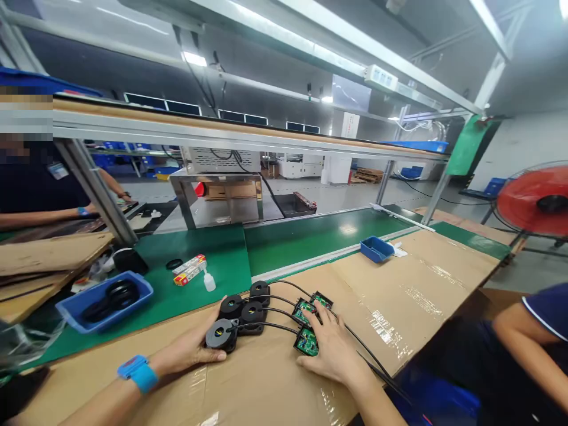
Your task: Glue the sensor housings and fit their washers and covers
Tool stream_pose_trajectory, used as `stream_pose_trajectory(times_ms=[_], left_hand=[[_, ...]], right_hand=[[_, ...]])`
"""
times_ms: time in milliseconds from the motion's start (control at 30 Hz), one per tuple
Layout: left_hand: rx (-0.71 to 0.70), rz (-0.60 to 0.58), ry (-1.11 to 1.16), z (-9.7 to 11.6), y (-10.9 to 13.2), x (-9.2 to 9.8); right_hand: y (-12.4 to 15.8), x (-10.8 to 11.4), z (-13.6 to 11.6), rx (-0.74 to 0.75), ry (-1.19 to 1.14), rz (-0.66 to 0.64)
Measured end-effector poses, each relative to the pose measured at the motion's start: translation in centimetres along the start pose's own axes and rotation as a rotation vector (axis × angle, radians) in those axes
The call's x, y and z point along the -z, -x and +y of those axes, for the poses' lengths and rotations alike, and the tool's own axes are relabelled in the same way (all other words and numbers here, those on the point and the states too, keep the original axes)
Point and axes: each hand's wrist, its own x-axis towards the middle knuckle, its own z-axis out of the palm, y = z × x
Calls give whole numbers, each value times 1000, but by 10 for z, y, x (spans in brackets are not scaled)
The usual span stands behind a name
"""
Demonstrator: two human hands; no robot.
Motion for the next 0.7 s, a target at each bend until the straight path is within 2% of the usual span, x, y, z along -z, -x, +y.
stream_pose_trajectory(times_ms=[133,267,400,500,567,600,667,700], left_hand=[[-45,-46,-10,11,-34,-17],[-136,-78,10,30,-87,-36],[-203,-75,75,59,-145,-57],[-222,-7,135,86,-177,-71],[-216,78,176,107,-187,-75],[-214,132,196,117,-186,-75],[-227,255,235,136,-172,-70],[-245,322,255,142,-158,-65]], right_hand=[[10,0,22,-89,-7,95],[17,-8,61,-207,119,261],[18,2,98,-308,207,384],[20,5,107,-372,268,525],[24,-10,99,-290,279,663],[27,-24,90,-197,269,730],[31,-64,68,16,213,708],[33,-86,57,61,187,700]])
